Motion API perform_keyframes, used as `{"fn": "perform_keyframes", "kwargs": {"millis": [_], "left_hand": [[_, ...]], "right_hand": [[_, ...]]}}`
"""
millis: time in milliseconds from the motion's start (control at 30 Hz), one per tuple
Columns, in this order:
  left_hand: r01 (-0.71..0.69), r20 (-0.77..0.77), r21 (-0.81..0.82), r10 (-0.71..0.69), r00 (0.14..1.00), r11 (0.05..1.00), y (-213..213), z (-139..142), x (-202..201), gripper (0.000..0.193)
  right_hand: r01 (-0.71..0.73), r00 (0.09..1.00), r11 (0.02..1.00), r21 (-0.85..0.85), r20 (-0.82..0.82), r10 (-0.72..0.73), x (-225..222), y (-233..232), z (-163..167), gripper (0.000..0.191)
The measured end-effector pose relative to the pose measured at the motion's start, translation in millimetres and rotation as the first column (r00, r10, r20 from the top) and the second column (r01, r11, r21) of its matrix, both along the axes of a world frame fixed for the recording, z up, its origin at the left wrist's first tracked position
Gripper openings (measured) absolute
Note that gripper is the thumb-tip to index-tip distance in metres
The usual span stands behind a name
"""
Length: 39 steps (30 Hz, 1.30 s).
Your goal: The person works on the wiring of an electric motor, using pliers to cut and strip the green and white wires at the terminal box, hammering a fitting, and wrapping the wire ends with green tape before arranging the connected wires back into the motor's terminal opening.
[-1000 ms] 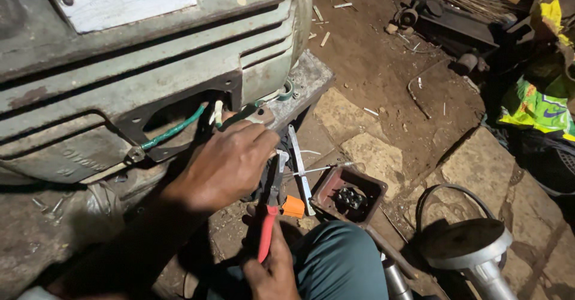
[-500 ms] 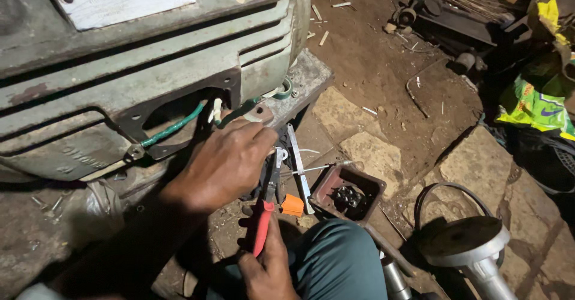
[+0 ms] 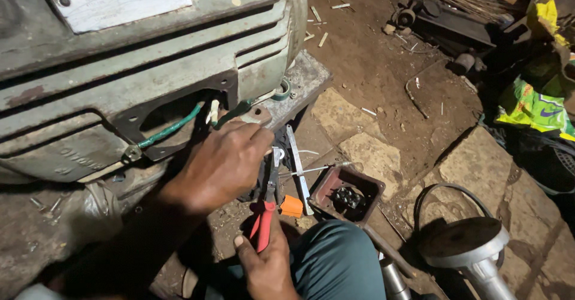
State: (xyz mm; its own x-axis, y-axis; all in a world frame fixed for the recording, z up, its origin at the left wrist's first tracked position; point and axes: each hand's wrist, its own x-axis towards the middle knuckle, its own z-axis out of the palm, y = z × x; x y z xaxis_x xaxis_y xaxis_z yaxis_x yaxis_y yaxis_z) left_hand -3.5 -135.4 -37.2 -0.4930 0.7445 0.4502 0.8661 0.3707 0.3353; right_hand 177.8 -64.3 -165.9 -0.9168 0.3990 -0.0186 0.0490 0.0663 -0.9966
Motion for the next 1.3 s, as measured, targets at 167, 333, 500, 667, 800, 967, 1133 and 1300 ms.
{"fn": "perform_keyframes", "kwargs": {"millis": [167,333,500,667,800,967,1133,1300], "left_hand": [[0.014,-0.024,0.019,-0.013,1.000,1.000,-1.3,-2.5,0.0,0.010],[0.006,0.009,-0.079,-0.006,1.000,0.997,1.2,-10.5,-2.7,0.013],[0.037,-0.007,-0.007,-0.037,0.999,0.999,-1.2,-13.0,-4.9,0.009],[0.119,-0.100,0.000,-0.119,0.988,0.993,-6.5,-5.6,-4.7,0.021],[0.066,0.004,0.026,-0.066,0.998,0.997,-7.7,-2.2,-1.2,0.012],[0.043,-0.005,0.087,-0.042,0.999,0.995,-4.4,-4.1,0.6,0.013],[0.038,0.040,0.129,-0.044,0.998,0.991,-4.3,-3.8,0.7,0.013],[0.060,0.037,0.152,-0.067,0.997,0.987,-6.6,-4.5,1.0,0.013]], "right_hand": [[-0.042,0.995,0.952,-0.305,-0.096,0.013,1.7,-3.3,-20.5,0.061],[-0.100,0.994,0.913,-0.396,-0.088,0.071,4.0,1.9,-32.0,0.043],[-0.159,0.985,0.947,-0.280,-0.108,0.133,3.8,14.9,-16.1,0.050],[-0.084,0.994,0.955,-0.285,0.039,0.100,3.5,24.7,6.7,0.070],[-0.100,0.994,0.932,-0.348,0.009,0.110,7.8,26.2,11.5,0.079],[-0.194,0.980,0.956,-0.222,-0.012,0.196,13.6,29.3,8.2,0.074],[-0.103,0.995,0.900,-0.424,-0.040,0.095,21.2,26.2,-2.3,0.088],[-0.015,1.000,0.893,-0.450,-0.019,0.007,26.5,20.7,-19.3,0.088]]}}
